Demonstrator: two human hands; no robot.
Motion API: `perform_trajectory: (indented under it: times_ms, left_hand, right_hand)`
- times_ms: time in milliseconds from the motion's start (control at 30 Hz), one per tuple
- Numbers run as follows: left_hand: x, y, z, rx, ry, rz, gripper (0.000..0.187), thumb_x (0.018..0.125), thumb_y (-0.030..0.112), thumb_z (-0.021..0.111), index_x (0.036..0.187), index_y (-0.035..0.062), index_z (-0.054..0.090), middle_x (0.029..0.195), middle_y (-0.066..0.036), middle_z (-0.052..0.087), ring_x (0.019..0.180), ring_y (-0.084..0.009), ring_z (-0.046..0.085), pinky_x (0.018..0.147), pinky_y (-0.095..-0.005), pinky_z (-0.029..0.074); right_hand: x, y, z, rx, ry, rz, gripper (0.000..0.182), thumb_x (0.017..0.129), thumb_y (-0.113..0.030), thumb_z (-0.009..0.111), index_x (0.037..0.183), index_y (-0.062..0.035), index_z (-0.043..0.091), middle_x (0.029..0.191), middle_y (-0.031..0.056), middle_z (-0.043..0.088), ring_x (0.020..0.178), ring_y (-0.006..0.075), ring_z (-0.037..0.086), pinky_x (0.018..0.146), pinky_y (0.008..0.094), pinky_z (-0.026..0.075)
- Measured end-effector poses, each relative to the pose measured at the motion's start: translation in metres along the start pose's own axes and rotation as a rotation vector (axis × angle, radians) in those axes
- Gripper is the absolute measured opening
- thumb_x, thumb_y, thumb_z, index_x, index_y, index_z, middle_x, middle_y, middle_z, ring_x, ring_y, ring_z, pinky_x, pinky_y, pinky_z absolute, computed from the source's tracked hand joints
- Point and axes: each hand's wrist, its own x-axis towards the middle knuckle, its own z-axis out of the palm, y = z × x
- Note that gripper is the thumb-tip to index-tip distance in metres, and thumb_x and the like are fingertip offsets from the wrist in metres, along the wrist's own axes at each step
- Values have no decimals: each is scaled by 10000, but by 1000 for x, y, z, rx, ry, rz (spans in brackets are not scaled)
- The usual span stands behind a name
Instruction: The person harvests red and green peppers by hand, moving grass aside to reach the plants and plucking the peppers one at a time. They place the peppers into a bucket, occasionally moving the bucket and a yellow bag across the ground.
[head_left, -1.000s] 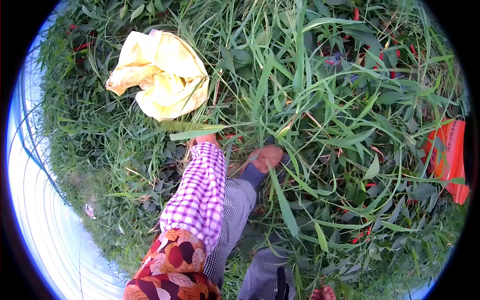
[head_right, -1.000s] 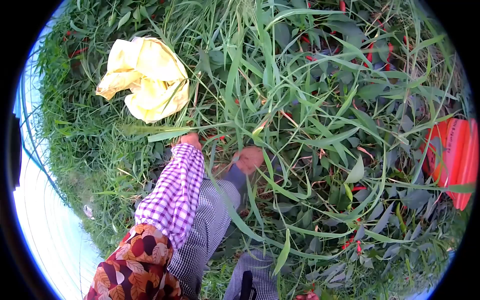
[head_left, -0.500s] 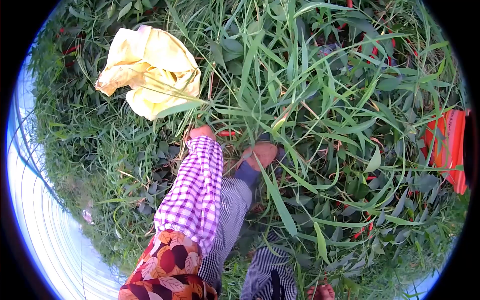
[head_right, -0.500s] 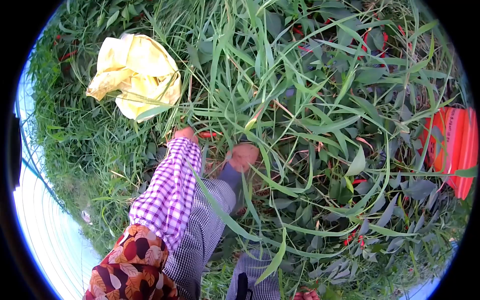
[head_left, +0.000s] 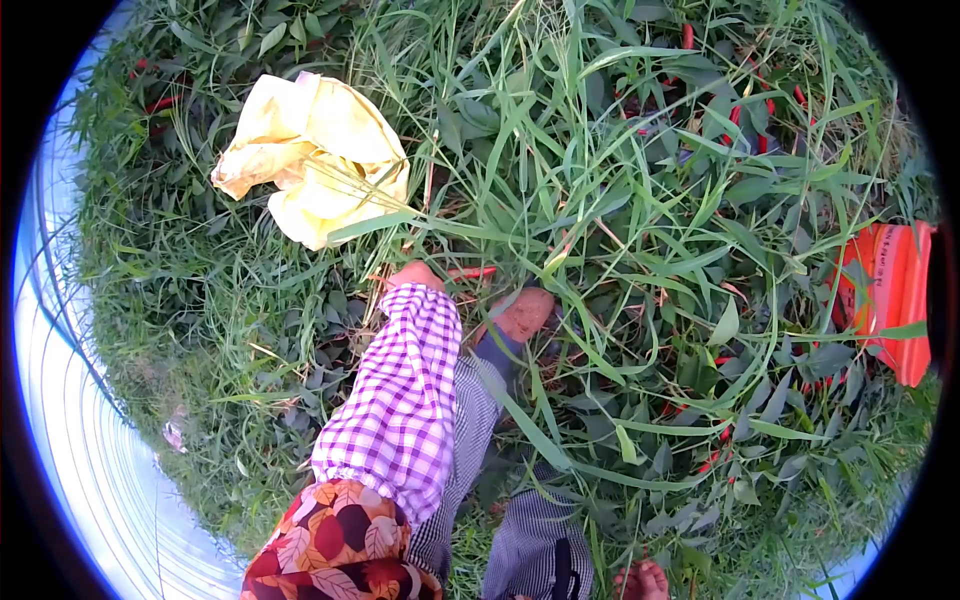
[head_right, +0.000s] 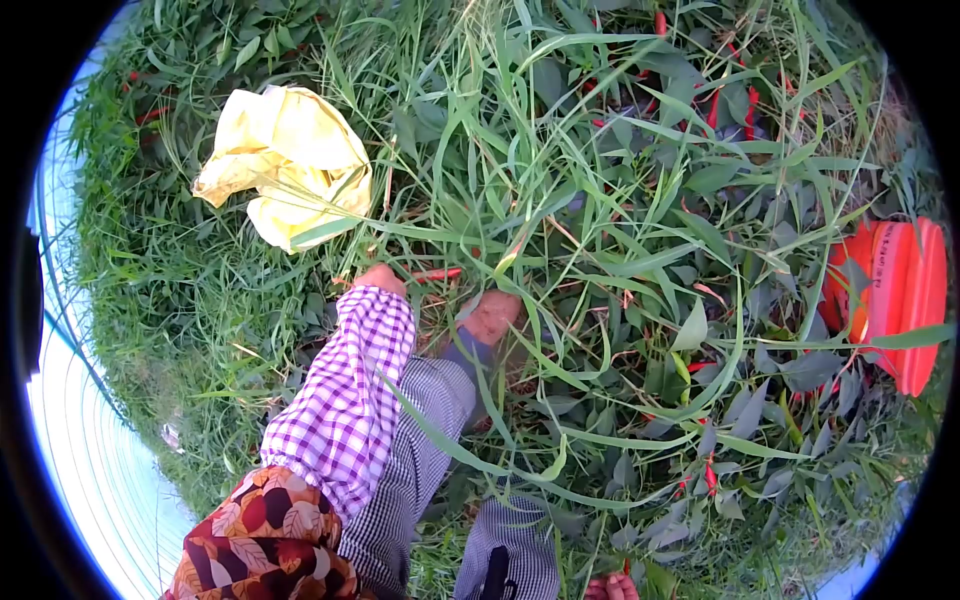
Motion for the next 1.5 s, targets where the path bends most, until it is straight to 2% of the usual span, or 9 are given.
perform_trajectory:
  times_ms: [100,133,267,367,467,700,933,1233,1500]
  left_hand:
    - [-30,3,-20,-87,-23,-89,370,910,328,575,1136,46,653,1121,-145,675,1011,-242,665,845,-359,535]
    - [-21,-1,-15,-54,-35,-62,403,899,320,595,1174,27,630,1150,-152,661,1029,-249,657,906,-369,511]
    - [-24,-48,-52,-90,93,71,394,861,316,649,1110,12,666,1107,-165,674,1014,-298,654,921,-370,501]
    - [23,-115,-38,-137,432,323,229,850,217,651,949,13,681,914,-159,703,783,-287,672,738,-401,548]
    - [18,-135,-42,-1710,161,64,168,896,71,562,1058,30,579,805,-108,669,576,-151,571,524,-287,498]
    - [-213,-91,-110,-1411,331,556,446,928,-22,459,1354,29,337,913,-88,678,554,-47,493,492,-173,429]
    - [-238,12,46,-1566,-161,537,220,853,88,653,1061,23,630,852,-62,690,765,-123,636,667,-271,506]
    - [-212,36,44,-1446,-102,149,180,783,172,651,913,48,649,745,-162,661,736,-337,664,648,-386,500]
    - [-204,40,26,-2027,-445,-106,183,850,57,552,1010,5,623,749,-26,622,529,-73,487,443,-229,345]
  right_hand:
    - [8,9,-8,-74,-20,-67,315,933,-316,598,1128,-71,630,896,40,640,799,145,599,660,276,513]
    - [17,20,-19,-760,-87,-727,331,942,-321,589,1158,-73,627,937,40,649,816,126,600,677,247,509]
    - [0,1,-13,30,-101,-32,331,923,-251,615,1210,-85,611,981,101,659,886,238,607,784,366,511]
    - [5,4,-8,-795,-191,-715,350,927,-246,601,1226,-63,595,1007,138,655,954,304,589,858,410,482]
    - [-43,-55,55,-658,-259,-443,344,926,-159,587,1205,43,568,1060,180,660,949,267,611,853,356,482]
    - [-101,-140,172,-1567,-507,-1194,320,821,-259,685,1037,-40,597,763,106,617,638,238,631,527,379,485]
    - [-178,-235,288,-1522,-523,-1860,199,737,-194,704,831,-70,580,642,52,543,546,230,586,497,358,479]
    - [-18,-249,499,-1897,-815,-1710,277,838,-217,630,1047,-36,619,1113,141,630,1175,275,543,1020,409,397]
    - [66,-257,471,-2360,-1,-2104,278,823,-173,540,1049,-51,645,1140,143,596,1170,329,496,965,487,363]
